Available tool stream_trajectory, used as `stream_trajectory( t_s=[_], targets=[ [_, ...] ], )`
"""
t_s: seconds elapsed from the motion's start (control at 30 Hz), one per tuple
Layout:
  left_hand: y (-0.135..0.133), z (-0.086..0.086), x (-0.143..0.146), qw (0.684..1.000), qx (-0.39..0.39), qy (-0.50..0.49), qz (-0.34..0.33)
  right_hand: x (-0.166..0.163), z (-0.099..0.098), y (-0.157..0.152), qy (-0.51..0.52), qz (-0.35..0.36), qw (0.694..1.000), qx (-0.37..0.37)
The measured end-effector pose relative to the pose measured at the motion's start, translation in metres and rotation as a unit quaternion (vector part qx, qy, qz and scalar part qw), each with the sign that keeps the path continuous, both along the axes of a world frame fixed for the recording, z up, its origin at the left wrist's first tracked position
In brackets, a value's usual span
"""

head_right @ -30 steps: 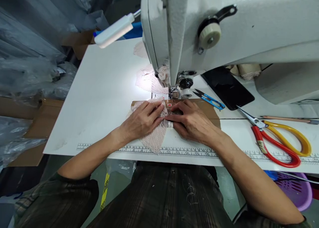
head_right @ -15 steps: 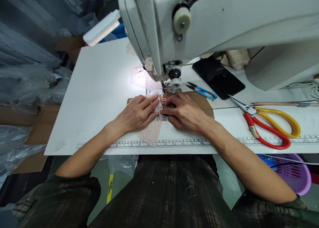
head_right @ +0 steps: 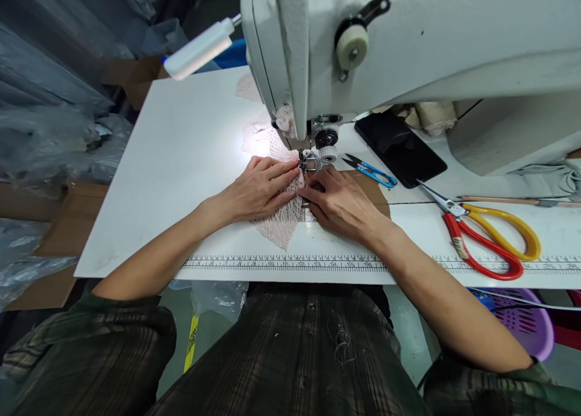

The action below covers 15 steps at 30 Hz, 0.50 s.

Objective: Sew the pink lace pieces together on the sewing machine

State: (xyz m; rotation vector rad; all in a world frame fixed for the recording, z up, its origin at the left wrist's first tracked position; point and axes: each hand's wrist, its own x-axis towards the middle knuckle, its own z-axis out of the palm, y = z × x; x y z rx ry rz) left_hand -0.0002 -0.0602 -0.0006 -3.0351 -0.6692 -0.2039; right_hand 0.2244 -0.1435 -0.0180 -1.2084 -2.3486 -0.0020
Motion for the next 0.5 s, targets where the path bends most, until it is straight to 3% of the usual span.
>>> stream_trajectory(
  t_s=[0.5],
  targets=[
    [0.0029,-0.0062,-0.0057,0.997,-0.057,-0.053,0.007,-0.0004,0.0006,0.0000,0.038,-0.008,0.998,-0.044]
  ],
)
